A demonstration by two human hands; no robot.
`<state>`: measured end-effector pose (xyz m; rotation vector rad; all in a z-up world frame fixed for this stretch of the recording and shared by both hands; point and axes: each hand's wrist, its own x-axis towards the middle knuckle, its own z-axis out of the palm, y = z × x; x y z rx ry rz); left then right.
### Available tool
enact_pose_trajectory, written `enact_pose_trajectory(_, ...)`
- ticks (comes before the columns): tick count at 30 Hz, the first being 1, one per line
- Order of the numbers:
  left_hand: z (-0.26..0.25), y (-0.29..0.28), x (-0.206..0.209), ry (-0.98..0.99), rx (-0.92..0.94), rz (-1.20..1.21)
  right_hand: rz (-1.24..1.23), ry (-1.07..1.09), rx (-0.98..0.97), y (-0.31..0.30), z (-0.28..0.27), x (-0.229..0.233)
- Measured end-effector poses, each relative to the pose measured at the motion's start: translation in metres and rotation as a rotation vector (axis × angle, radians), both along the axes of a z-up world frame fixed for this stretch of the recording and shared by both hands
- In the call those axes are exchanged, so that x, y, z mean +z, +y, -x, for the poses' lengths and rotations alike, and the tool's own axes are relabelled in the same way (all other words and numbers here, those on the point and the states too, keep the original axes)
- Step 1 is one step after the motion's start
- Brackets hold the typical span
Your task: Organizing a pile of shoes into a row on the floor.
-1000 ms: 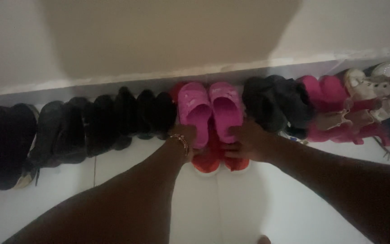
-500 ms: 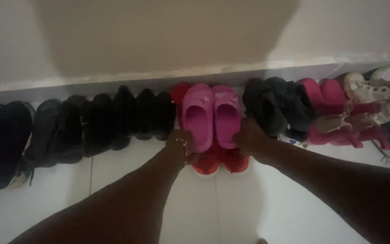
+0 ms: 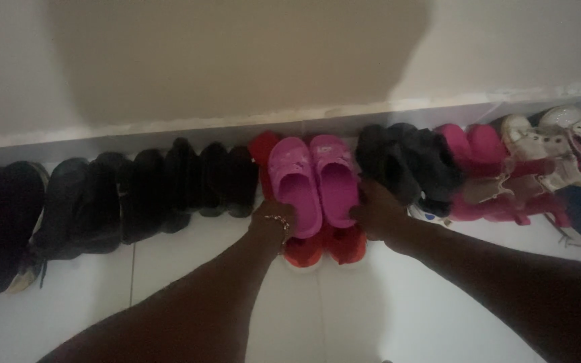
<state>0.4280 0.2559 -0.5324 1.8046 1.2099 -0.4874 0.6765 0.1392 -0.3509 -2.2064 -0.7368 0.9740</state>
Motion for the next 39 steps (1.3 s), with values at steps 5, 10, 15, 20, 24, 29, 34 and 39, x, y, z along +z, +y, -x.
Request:
enact_pose_trajectory(5, -0.088, 0.053, 0.107, 0.021, -0.127, -0.103, 0.028, 0.191, -0.101, -0.007, -0.006, -0.001)
enact_pose_trajectory(10, -0.106, 0.058, 0.126, 0.041, -0.26, -0.205, -0.075, 0.364, -0.035, -0.023, -0.042, -0.074)
enact_pose_trajectory(15, -0.124, 0.059, 0.147, 0.046, -0.419, -0.324, 0.047, 0.246, -0.217, -0.004, -0.006, 0.011)
enact_pose_trajectory(20, -0.139, 0.054, 0.174, 0.041, -0.594, -0.448, -0.036, 0.424, -0.467, -0.013, 0.0, 0.02)
enact_pose_trajectory(24, -0.15, 0.045, 0.205, 0.023, -0.737, -0.552, -0.109, 0.596, -0.672, -0.027, 0.021, 0.08)
enact_pose_trajectory(29, -0.16, 0.028, 0.235, -0.115, -0.796, -0.657, -0.196, 0.48, -0.837, -0.067, 0.033, 0.11)
enact_pose_trajectory(34, -0.175, -0.001, 0.259, -0.242, -0.868, -0.735, -0.327, 0.482, -1.077, -0.11, 0.045, 0.108)
enact_pose_trajectory(39, -0.185, -0.041, 0.308, -0.76, -0.425, -0.469, -0.404, 0.512, -1.212, -0.142, 0.055, 0.123)
